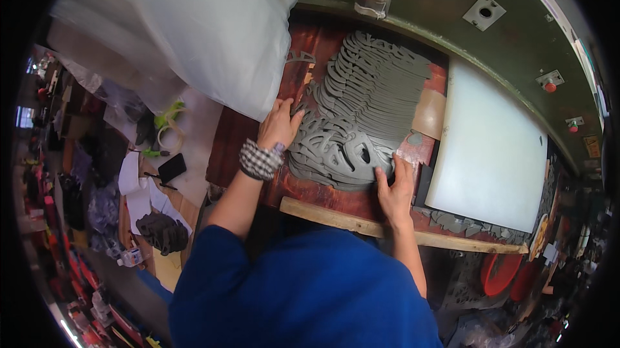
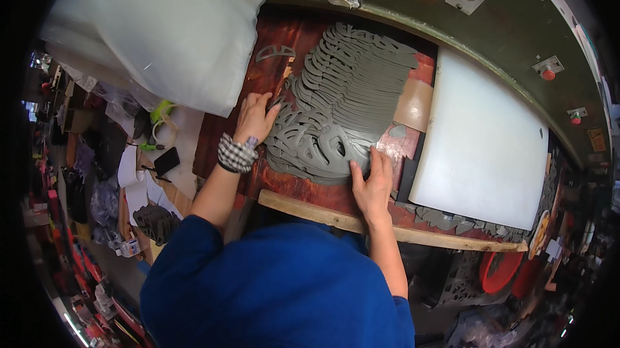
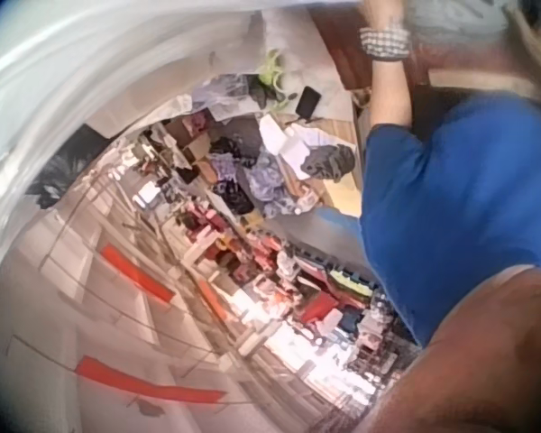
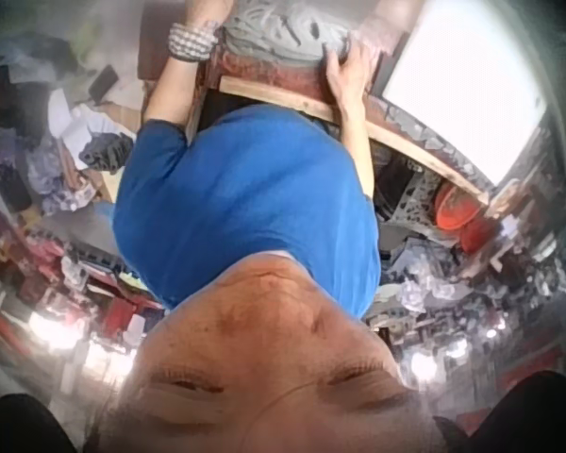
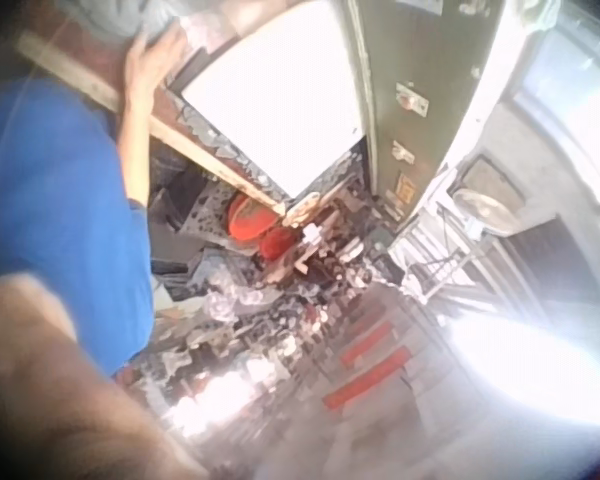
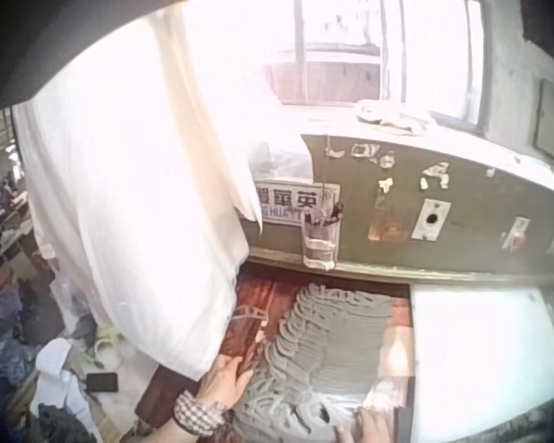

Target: The person places a flat gray sheet into a hydraulic press, closes the lid, and then removes the pressed decorative cutout. They repeat this cycle multiple times, stacking the finished cutouts on the workbench.

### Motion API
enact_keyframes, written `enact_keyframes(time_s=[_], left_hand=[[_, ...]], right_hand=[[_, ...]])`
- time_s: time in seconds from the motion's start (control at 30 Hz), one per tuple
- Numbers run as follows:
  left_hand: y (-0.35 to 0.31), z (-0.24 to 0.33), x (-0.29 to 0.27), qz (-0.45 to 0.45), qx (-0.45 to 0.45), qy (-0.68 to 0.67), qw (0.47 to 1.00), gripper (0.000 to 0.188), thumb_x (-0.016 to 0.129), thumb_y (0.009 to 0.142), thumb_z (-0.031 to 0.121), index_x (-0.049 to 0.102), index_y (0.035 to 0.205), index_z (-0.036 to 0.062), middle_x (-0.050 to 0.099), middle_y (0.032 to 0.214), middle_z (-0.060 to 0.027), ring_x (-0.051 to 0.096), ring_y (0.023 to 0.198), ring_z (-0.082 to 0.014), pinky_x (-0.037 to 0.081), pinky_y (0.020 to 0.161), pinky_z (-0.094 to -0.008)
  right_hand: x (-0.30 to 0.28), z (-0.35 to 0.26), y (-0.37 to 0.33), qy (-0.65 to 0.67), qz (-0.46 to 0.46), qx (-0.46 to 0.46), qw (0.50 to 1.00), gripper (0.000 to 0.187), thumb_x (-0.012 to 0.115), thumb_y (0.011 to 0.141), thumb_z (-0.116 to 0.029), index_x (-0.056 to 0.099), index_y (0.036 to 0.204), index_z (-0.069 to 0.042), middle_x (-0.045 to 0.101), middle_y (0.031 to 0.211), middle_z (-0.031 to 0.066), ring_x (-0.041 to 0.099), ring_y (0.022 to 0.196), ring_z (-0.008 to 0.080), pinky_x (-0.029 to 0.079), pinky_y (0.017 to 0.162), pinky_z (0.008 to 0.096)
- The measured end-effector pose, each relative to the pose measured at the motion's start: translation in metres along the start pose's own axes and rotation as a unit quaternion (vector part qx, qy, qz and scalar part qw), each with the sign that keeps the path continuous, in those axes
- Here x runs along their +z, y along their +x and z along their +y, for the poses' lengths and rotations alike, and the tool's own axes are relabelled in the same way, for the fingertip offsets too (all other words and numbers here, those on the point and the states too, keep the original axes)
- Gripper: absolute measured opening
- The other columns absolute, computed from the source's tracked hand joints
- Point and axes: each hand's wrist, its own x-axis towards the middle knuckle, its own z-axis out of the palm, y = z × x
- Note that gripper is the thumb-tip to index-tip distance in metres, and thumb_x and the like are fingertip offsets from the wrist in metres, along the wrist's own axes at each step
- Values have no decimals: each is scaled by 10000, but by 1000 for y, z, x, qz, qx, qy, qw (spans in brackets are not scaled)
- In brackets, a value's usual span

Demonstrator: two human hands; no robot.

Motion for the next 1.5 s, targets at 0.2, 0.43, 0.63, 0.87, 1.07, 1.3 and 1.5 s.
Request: enact_keyframes(time_s=[0.2,0.43,0.63,0.87,1.07,1.3,1.5], left_hand=[[-56,47,0,-94,43,-169,980,446,514,955,242,455,1305,-28,468,1204,-241,465,1118,-380,376,984,-417],[-81,20,-6,-29,67,-104,992,589,590,907,210,363,1377,-63,515,1232,-254,465,1185,-380,360,1018,-423],[-76,20,-21,-219,58,-221,949,556,635,861,113,427,1354,-39,515,1269,-251,531,1168,-343,416,997,-369],[-65,26,-33,-301,70,-216,926,387,603,918,125,539,1254,-55,593,1247,-185,545,1152,-222,404,995,-332],[-82,23,-31,-273,95,-265,920,554,647,888,109,403,1361,-46,530,1307,-172,508,1177,-258,383,1023,-362],[-101,32,-64,-163,162,-312,922,691,653,834,77,301,1420,-27,428,1397,-191,432,1253,-295,311,1083,-400],[-120,49,-27,-29,163,-191,967,676,672,786,48,367,1384,-37,547,1247,-153,556,1105,-230,430,961,-345]], right_hand=[[-21,-7,6,16,-55,24,998,254,701,827,-159,625,945,53,614,916,196,601,839,367,483,760,401],[-26,-8,-2,-42,-103,-19,994,392,709,809,-295,640,1007,36,629,948,204,583,929,369,470,828,434],[-20,-7,7,-44,-262,68,962,548,695,769,-419,635,1059,42,629,933,296,611,930,431,496,842,457],[-24,-10,-5,-8,-305,29,952,673,778,607,-548,681,899,51,665,926,253,638,915,380,503,805,431],[-20,-19,-41,48,-204,11,978,606,788,646,-470,609,943,27,620,1022,210,580,956,391,489,821,427],[-35,-34,-44,30,18,-211,977,615,830,596,-388,506,989,-43,575,888,118,575,881,323,459,720,420],[-40,-7,-53,-96,-34,-230,968,600,832,537,-450,555,891,-53,563,891,104,542,882,276,407,789,377]])
